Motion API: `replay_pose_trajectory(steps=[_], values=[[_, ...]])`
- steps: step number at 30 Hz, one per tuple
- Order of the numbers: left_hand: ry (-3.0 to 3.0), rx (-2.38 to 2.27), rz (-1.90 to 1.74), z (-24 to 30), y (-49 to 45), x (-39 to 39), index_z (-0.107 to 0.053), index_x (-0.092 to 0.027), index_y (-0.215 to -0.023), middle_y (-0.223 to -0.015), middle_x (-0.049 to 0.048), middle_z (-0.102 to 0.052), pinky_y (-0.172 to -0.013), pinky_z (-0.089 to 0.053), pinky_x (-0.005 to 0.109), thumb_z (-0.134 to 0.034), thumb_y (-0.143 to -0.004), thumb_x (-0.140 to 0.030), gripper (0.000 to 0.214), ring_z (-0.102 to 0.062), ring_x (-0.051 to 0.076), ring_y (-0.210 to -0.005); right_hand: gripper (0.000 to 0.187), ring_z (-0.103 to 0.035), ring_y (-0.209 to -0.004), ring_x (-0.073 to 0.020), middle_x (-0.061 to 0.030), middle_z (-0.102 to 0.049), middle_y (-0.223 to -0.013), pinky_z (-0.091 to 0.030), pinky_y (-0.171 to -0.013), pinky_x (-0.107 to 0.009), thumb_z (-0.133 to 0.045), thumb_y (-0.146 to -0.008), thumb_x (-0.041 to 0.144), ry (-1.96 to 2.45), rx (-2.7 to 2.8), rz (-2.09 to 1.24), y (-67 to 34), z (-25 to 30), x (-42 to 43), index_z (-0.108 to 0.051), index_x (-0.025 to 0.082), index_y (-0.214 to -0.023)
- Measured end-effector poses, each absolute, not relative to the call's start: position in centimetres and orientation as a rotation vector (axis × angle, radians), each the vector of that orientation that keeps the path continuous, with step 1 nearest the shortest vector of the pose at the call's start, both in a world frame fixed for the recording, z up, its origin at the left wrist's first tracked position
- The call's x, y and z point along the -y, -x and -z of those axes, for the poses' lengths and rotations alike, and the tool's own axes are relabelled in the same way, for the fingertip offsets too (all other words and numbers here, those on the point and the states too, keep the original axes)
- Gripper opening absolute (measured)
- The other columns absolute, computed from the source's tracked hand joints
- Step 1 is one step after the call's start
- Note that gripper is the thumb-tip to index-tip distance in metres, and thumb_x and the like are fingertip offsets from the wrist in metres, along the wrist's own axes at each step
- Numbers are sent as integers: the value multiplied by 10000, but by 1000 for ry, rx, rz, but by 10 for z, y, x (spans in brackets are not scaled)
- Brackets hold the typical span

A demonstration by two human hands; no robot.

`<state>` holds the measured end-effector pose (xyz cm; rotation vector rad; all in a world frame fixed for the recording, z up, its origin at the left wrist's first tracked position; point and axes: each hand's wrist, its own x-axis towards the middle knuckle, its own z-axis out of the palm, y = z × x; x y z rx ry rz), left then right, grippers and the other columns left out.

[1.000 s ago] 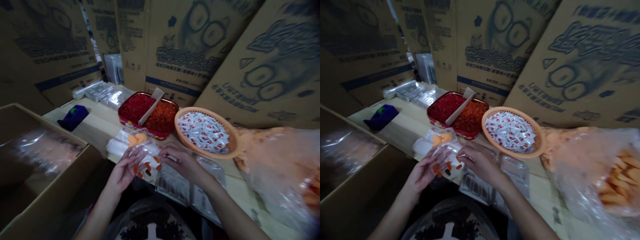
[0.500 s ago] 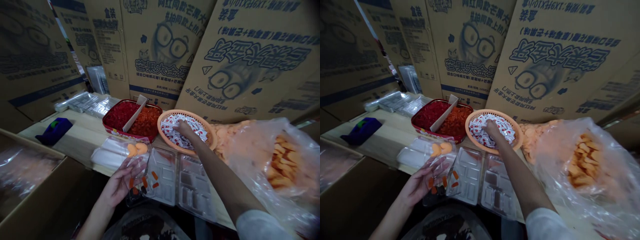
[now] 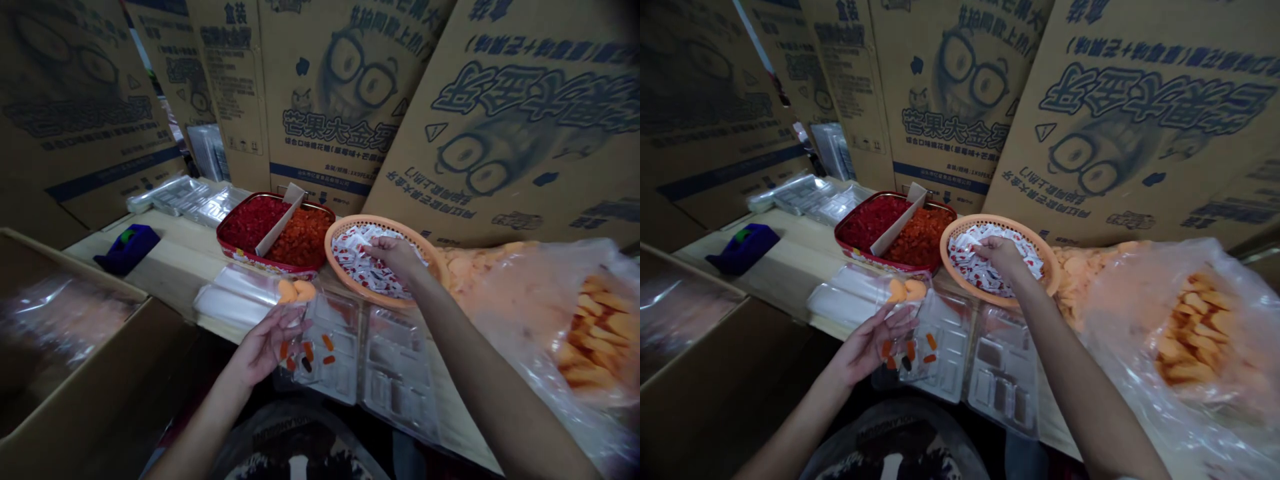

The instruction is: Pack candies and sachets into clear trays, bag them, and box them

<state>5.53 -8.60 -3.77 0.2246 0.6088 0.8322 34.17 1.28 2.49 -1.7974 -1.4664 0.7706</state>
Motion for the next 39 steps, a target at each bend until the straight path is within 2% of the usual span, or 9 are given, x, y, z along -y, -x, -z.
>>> replay_pose_trajectory(steps=[4, 10, 14, 17, 23, 29, 31, 34, 39], values=[[-256, -544, -810, 38, -61, 82, -568, -215, -1037, -1173, 91, -587, -750, -497, 391, -468, -853, -388, 272, -552, 287, -1084, 151, -490, -558, -94, 30, -583, -618, -382, -540, -203, -576, -707, 308, 1426, 1773, -1153, -281, -31, 35, -638, 172, -697], [-260, -589, -744, 34, -63, 86, -507, -175, -1179, -1108, 148, -618, -770, -494, 383, -457, -823, -502, 486, -592, 281, -1015, 99, -536, -640, -114, 3, -612, -709, -408, -582, -208, -579, -717, 220, 1344, 2028, -1028, -238, -22, 52, -666, 176, -731], [-246, -653, -798, 32, -61, 88, -488, -194, -1182, -1174, 116, -594, -835, -477, 423, -479, -831, -454, 437, -576, 278, -1050, 148, -552, -808, -129, -26, -625, -856, -405, -707, -217, -504, -783, 190, 1657, 1865, -677, -274, -25, 15, -645, 177, -824], [-254, -687, -810, 29, -59, 90, -495, -191, -1158, -1210, 115, -571, -798, -496, 413, -488, -830, -443, 414, -560, 288, -1074, 138, -568, -828, -152, -59, -637, -851, -396, -713, -232, -499, -781, 156, 2071, 1648, -384, -307, -24, -23, -636, 156, -805], [-233, -647, -822, 27, -57, 95, -523, -175, -1114, -1168, 128, -589, -769, -506, 391, -507, -823, -431, 388, -570, 286, -1058, 62, -573, -619, -180, -52, -602, -577, -391, -557, -242, -663, -651, 180, 2311, 1525, -456, -322, -6, -72, -628, 131, -636], [-268, -608, -853, 35, -47, 97, -526, -209, -1102, -1188, 101, -581, -797, -491, 429, -564, -797, -202, 307, -578, 294, -1051, 124, -507, -539, -125, -30, -589, -620, -353, -515, -231, -541, -759, 238, 2182, 1444, -400, -320, -22, -42, -608, 135, -767], [-264, -612, -854, 36, -46, 96, -533, -209, -1089, -1179, 98, -586, -796, -490, 427, -561, -793, -187, 298, -576, 297, -1055, 172, -477, -528, -106, -10, -580, -635, -354, -519, -225, -551, -747, 323, 1957, 1394, -500, -312, -33, -12, -587, 154, -751], [-253, -635, -851, 37, -46, 94, -526, -202, -1120, -1153, 106, -598, -778, -497, 417, -557, -802, -236, 321, -596, 289, -1017, 248, -461, -537, -99, 11, -563, -623, -373, -539, -225, -611, -653, 414, 1585, 1345, -917, -284, -38, 37, -560, 172, -672], [-253, -651, -849, 40, -45, 97, -532, -197, -1111, -1078, 96, -629, -753, -506, 399, -573, -801, -282, 324, -629, 261, -927, 223, -437, -523, -106, 29, -523, -568, -354, -517, -226, -567, -651, 407, 1559, 1361, -1140, -240, -6, 83, -540, 189, -613]])
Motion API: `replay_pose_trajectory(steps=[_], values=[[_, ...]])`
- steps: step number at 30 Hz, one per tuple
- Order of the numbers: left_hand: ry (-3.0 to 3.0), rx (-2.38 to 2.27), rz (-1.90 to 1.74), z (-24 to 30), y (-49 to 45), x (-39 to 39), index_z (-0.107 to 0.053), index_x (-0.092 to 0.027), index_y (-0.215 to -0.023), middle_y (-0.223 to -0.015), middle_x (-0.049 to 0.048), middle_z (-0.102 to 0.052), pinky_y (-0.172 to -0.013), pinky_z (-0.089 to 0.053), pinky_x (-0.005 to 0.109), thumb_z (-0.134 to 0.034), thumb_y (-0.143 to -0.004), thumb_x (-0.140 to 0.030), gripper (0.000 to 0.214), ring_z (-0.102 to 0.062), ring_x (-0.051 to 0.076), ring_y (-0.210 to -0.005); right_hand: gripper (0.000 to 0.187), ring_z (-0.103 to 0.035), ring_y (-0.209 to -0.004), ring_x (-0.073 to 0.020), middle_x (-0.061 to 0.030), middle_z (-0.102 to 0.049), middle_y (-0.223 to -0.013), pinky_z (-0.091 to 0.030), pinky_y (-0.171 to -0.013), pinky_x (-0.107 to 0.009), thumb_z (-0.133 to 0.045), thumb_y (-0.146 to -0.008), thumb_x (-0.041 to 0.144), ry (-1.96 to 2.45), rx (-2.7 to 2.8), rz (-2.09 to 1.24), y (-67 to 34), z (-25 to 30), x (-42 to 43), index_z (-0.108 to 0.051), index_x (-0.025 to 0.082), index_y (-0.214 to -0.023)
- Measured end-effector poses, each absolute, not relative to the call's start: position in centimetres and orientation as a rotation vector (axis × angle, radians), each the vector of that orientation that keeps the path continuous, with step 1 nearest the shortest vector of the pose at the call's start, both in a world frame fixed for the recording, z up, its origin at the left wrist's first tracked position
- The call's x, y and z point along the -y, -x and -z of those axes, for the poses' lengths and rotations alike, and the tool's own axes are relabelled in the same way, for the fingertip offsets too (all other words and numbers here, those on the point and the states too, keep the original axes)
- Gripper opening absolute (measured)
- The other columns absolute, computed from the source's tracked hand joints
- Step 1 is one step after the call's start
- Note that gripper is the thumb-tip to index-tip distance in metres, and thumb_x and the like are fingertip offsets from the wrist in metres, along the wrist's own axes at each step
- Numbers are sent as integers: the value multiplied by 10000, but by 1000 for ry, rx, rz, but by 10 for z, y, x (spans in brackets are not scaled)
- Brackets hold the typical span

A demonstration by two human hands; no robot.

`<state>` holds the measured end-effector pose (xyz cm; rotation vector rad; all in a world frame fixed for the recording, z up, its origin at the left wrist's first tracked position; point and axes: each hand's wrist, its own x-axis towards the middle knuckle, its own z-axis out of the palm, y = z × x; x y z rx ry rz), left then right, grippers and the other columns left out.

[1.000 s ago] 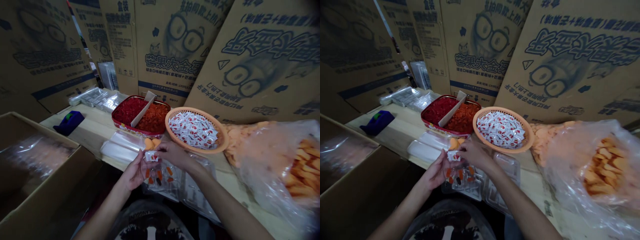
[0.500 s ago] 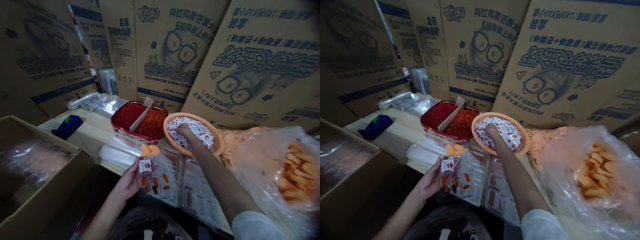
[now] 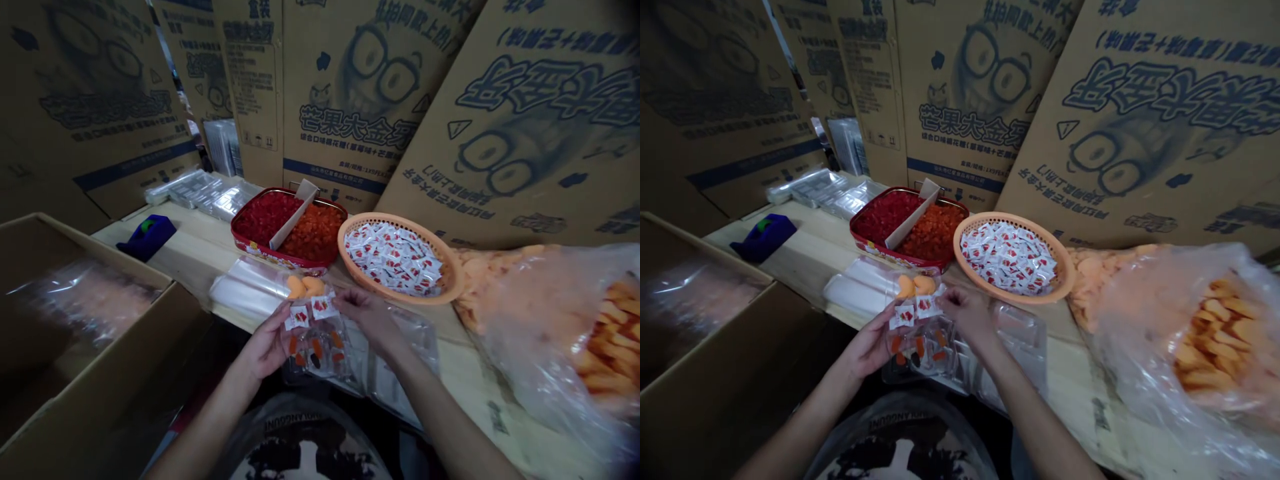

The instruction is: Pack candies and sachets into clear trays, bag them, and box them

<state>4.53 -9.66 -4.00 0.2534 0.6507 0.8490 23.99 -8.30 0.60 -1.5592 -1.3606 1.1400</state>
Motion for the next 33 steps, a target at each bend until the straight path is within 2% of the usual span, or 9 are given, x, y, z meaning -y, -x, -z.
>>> replay_pose_trajectory(steps=[3, 8, 12, 16, 21, 24, 29, 33], values=[[-249, -677, -854, 42, -42, 100, -529, -204, -1113, -1039, 92, -637, -731, -512, 402, -581, -797, -290, 332, -640, 242, -865, 198, -487, -582, -136, 11, -568, -607, -372, -546, -240, -515, -701, 370, 1596, 1536, -1053, -235, 11, 86, -570, 194, -629], [-194, -725, -907, 43, -30, 106, -529, -221, -1115, -1017, 65, -643, -719, -519, 391, -580, -794, -246, 326, -641, 208, -809, 195, -561, -735, -173, -31, -626, -803, -421, -661, -275, -472, -787, 328, 1617, 1720, -723, -232, 16, 74, -605, 195, -838], [-168, -761, -944, 42, -10, 114, -489, -234, -1175, -1046, 75, -642, -813, -493, 456, -564, -805, -240, 377, -640, 227, -878, 230, -559, -876, -197, -75, -617, -917, -412, -764, -296, -367, -863, 225, 1752, 1914, -395, -226, 25, 59, -593, 186, -885], [-186, -789, -988, 41, 8, 120, -457, -246, -1220, -1065, 79, -639, -851, -477, 485, -544, -817, -217, 413, -637, 232, -913, 295, -519, -1012, -244, -118, -599, -1030, -357, -867, -352, -307, -901, 198, 2020, 2034, 7, -233, 53, 51, -572, 160, -1024], [-187, -783, -990, 45, 14, 120, -477, -246, -1203, -1062, 71, -642, -861, -472, 502, -544, -820, -220, 389, -637, 230, -912, 309, -510, -1034, -262, -133, -592, -1075, -348, -869, -383, -306, -918, 238, 2096, 2066, 63, -242, 82, 52, -534, 144, -1103], [-176, -787, -999, 47, 14, 118, -490, -244, -1173, -1036, 66, -652, -863, -467, 517, -545, -820, -217, 359, -640, 232, -905, 323, -486, -1060, -265, -142, -565, -1125, -353, -860, -391, -305, -905, 189, 2101, 2040, 101, -243, 88, 52, -502, 145, -1158], [-174, -797, -1015, 44, 16, 116, -474, -237, -1174, -993, 67, -663, -861, -474, 500, -540, -818, -198, 364, -649, 229, -889, 333, -469, -1049, -255, -121, -561, -1102, -354, -872, -380, -301, -888, 153, 2108, 2040, 159, -245, 91, 49, -511, 163, -1147], [-175, -801, -1020, 45, 22, 114, -465, -239, -1178, -966, 64, -667, -829, -496, 475, -524, -830, -204, 355, -657, 225, -865, 349, -463, -1024, -257, -137, -559, -1040, -337, -896, -390, -283, -881, 145, 2038, 1979, 165, -246, 88, 48, -533, 127, -1125]])
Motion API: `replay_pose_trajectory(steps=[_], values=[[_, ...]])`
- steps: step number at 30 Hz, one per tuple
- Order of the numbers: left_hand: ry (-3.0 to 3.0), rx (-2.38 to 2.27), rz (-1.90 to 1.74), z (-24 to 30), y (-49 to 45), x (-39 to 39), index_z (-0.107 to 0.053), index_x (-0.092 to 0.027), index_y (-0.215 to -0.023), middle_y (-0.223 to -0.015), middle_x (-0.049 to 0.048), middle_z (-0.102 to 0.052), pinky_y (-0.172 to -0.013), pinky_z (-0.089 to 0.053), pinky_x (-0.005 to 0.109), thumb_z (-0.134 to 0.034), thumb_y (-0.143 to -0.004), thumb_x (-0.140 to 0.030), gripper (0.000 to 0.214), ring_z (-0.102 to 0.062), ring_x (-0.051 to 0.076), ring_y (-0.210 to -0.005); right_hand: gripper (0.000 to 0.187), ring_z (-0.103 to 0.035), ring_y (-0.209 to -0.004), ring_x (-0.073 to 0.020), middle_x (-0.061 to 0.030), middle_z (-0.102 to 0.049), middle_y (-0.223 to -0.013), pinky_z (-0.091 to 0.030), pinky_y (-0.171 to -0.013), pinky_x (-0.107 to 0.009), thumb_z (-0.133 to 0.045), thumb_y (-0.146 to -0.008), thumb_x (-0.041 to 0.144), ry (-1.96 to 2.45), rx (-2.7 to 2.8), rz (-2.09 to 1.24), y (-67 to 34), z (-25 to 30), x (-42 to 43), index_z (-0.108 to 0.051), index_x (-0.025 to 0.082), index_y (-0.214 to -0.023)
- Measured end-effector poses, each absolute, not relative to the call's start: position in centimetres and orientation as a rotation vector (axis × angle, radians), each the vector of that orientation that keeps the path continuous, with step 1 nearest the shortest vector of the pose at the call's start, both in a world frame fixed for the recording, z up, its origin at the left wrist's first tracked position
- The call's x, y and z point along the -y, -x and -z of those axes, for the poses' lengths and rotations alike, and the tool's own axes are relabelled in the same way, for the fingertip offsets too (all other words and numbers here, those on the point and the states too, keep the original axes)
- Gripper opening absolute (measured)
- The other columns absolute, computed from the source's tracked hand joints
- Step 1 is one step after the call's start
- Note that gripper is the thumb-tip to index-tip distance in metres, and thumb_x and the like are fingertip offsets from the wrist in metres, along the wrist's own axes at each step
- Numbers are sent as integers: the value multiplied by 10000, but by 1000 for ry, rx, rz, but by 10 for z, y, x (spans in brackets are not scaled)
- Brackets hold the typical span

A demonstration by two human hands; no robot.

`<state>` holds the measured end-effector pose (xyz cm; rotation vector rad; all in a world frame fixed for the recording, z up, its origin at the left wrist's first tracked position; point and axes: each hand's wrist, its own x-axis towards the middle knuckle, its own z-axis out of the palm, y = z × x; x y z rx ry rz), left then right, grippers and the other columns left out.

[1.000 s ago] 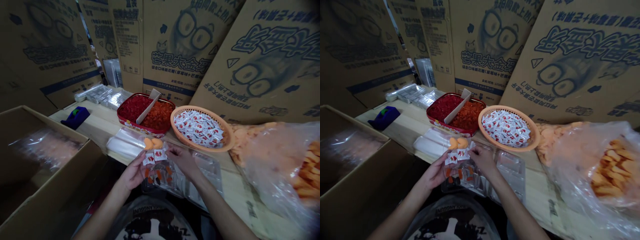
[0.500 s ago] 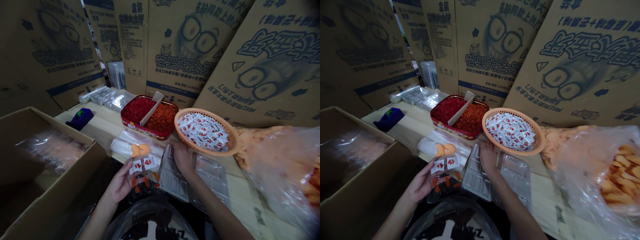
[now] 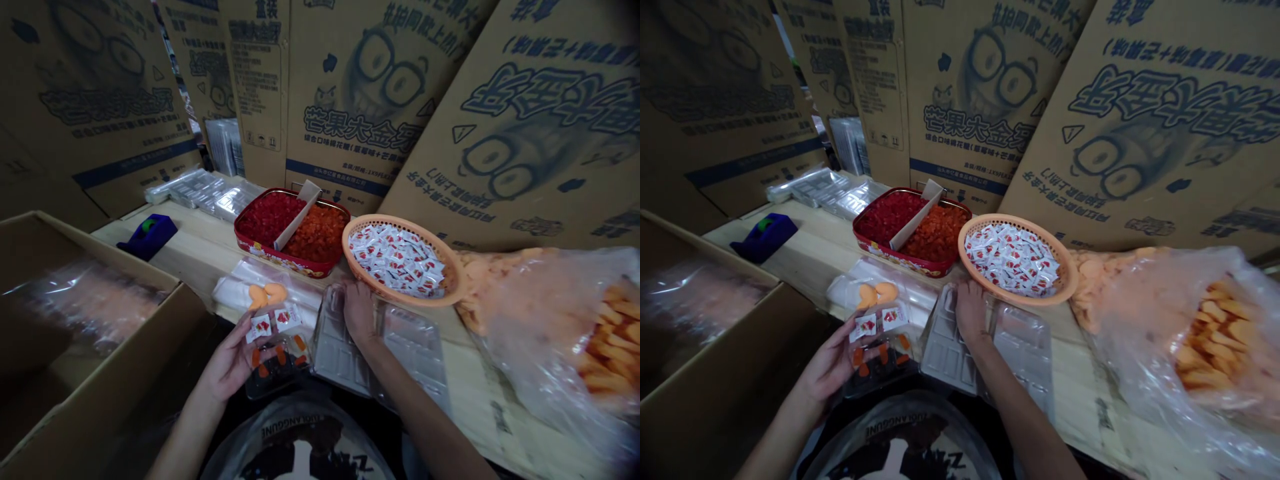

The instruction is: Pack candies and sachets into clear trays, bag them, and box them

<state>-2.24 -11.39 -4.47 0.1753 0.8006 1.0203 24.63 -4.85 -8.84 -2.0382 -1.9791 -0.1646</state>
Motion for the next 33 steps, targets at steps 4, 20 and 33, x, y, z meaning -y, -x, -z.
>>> replay_pose_trajectory(steps=[4, 20, 33], values=[[-176, -770, -1038, 50, 29, 110, -476, -242, -1153, -1002, 61, -659, -816, -502, 467, -541, -820, -204, 341, -656, 226, -862, 351, -485, -953, -226, -111, -566, -941, -363, -874, -360, -246, -917, 249, 1758, 1889, -35, -246, 76, 54, -577, 147, -972], [-214, -467, -944, 51, 3, 107, -540, -141, -1088, -983, 130, -666, -809, -483, 440, -497, -770, -563, 531, -638, 256, -890, 239, -473, -906, -200, -79, -564, -950, -341, -748, -287, -311, -917, 197, 1500, 2389, -248, -112, -22, 23, -548, 186, -938], [-198, -656, -967, 41, -6, 110, -478, -237, -1198, -828, 19, -668, -729, -516, 405, -556, -631, -3, 619, -643, 177, -717, 237, -438, -1028, -256, -113, -539, -1068, -336, -864, -421, -513, -845, 298, 1676, 2029, -235, -146, 1, 21, -564, 174, -1041]])
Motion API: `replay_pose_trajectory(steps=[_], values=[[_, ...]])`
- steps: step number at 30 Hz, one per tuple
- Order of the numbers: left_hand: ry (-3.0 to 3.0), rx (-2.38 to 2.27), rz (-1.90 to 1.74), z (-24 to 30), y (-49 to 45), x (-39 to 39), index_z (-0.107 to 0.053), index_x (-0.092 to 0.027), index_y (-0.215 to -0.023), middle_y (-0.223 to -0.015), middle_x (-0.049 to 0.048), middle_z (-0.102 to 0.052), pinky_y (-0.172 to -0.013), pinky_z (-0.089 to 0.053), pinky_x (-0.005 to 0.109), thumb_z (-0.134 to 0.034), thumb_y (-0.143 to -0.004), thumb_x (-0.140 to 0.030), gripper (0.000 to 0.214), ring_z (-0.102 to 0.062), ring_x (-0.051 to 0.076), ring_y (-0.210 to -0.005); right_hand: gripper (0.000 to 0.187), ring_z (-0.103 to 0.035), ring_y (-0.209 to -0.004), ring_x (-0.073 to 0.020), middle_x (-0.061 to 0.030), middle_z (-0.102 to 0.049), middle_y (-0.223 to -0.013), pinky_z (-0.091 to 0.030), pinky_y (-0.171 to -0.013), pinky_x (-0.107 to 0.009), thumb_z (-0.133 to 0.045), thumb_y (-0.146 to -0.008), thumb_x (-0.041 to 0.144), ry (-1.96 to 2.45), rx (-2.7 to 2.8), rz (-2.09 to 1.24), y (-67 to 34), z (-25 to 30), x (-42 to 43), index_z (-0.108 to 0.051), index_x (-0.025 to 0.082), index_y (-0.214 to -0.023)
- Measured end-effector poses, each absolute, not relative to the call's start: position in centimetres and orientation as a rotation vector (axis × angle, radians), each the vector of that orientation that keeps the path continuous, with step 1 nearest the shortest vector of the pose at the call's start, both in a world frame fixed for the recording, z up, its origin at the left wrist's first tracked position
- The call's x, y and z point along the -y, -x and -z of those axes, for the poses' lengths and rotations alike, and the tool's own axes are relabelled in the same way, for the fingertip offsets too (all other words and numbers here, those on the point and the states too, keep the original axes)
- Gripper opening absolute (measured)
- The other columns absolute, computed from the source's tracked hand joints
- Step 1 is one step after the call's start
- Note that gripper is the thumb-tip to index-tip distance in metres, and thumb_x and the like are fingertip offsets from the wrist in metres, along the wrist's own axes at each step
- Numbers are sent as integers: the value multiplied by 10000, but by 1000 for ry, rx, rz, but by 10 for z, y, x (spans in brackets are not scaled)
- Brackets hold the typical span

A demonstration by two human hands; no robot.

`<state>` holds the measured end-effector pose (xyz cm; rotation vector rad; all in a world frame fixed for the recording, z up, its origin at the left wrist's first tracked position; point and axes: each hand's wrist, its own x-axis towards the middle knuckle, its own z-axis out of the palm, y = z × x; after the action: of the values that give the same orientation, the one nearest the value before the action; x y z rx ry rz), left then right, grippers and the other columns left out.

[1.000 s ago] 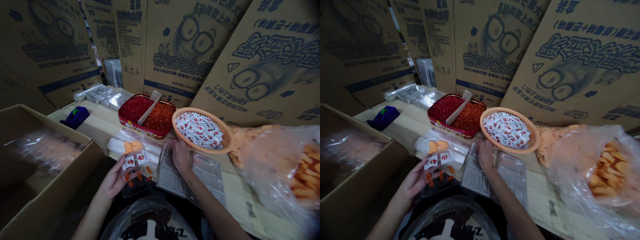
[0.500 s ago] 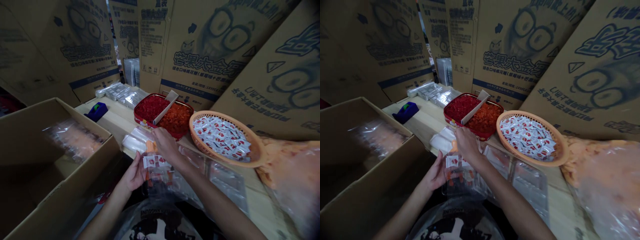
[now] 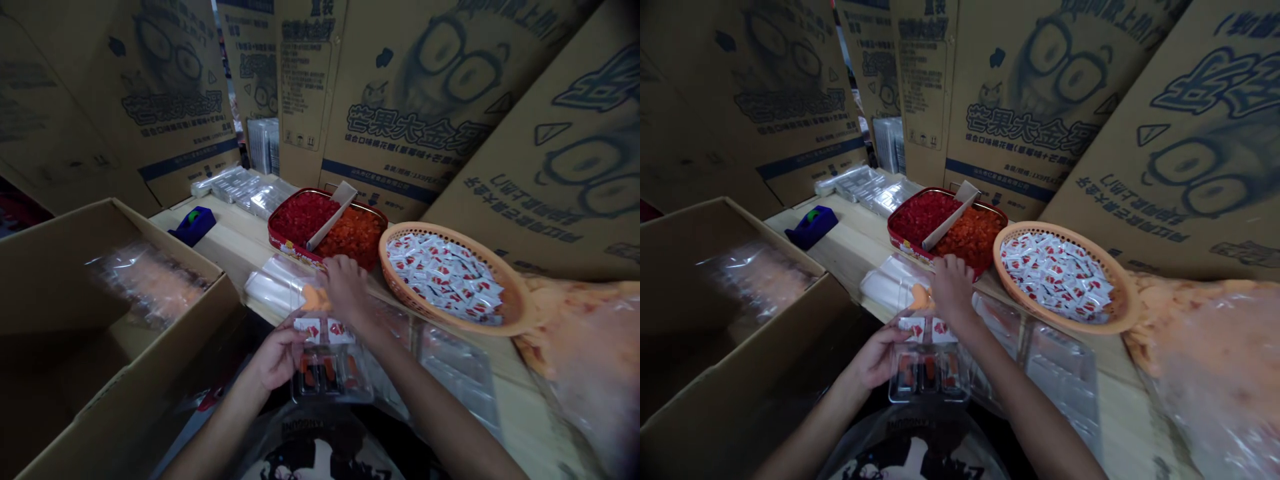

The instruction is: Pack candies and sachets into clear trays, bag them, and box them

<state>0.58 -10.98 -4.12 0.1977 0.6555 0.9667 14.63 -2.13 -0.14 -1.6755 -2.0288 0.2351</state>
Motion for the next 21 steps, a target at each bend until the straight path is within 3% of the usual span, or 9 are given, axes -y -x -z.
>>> replay_pose_trajectory(steps=[5, 7, 10, 12, 14, 18, 21], values=[[-220, -645, -938, 29, -11, 105, -513, -212, -1148, -898, 41, -661, -738, -514, 414, -559, -631, -17, 554, -643, 207, -789, 348, -597, -828, -203, -51, -651, -901, -462, -759, -351, -671, -703, 376, 1270, 1104, -1585, -193, 3, 60, -609, 188, -990], [-302, -646, -895, 23, -19, 102, -540, -187, -1096, -899, 49, -658, -744, -513, 396, -587, -646, -52, 472, -642, 208, -799, 336, -632, -744, -190, -42, -684, -834, -490, -706, -322, -720, -661, 341, 1067, 830, -1894, -203, 5, 78, -640, 175, -942], [-626, -717, -833, 17, -33, 90, -522, -178, -1107, -940, 78, -651, -720, -511, 354, -547, -788, -287, 338, -640, 200, -806, 307, -650, -680, -171, -33, -708, -780, -510, -662, -275, -779, -587, 238, 1004, 561, -1862, -216, 9, 94, -675, 160, -866], [-1114, -896, -827, 18, -39, 71, -493, -174, -1138, -959, 95, -644, -689, -505, 326, -332, -887, -427, 391, -635, 183, -798, 293, -651, -637, -156, -22, -714, -753, -519, -632, -250, -803, -539, 201, 1011, 436, -1770, -229, 11, 98, -688, 163, -805], [-1751, -1158, -800, 25, -39, 42, -501, -161, -1119, -949, 97, -638, -686, -488, 307, -211, -916, -407, 431, -620, 167, -794, 267, -649, -612, -141, -10, -715, -738, -525, -615, -227, -811, -514, 175, 1023, 361, -1688, -244, 11, 101, -692, 169, -753], [-2138, -1239, -710, 46, -29, -16, -637, -169, -908, -943, 91, -633, -861, -398, 353, -511, -813, -304, 207, -554, 213, -945, 231, -656, -627, -141, -8, -717, -743, -533, -601, -211, -787, -542, 146, 1042, 347, -1564, -272, 9, 107, -699, 171, -755], [-2327, -1188, -571, 61, -23, -37, -678, -202, -903, -921, 75, -656, -891, -358, 368, -617, -734, -251, 186, -546, 223, -942, 223, -661, -641, -162, -33, -719, -775, -544, -602, -236, -780, -556, 169, 1047, 345, -1532, -285, 8, 114, -703, 161, -766]])
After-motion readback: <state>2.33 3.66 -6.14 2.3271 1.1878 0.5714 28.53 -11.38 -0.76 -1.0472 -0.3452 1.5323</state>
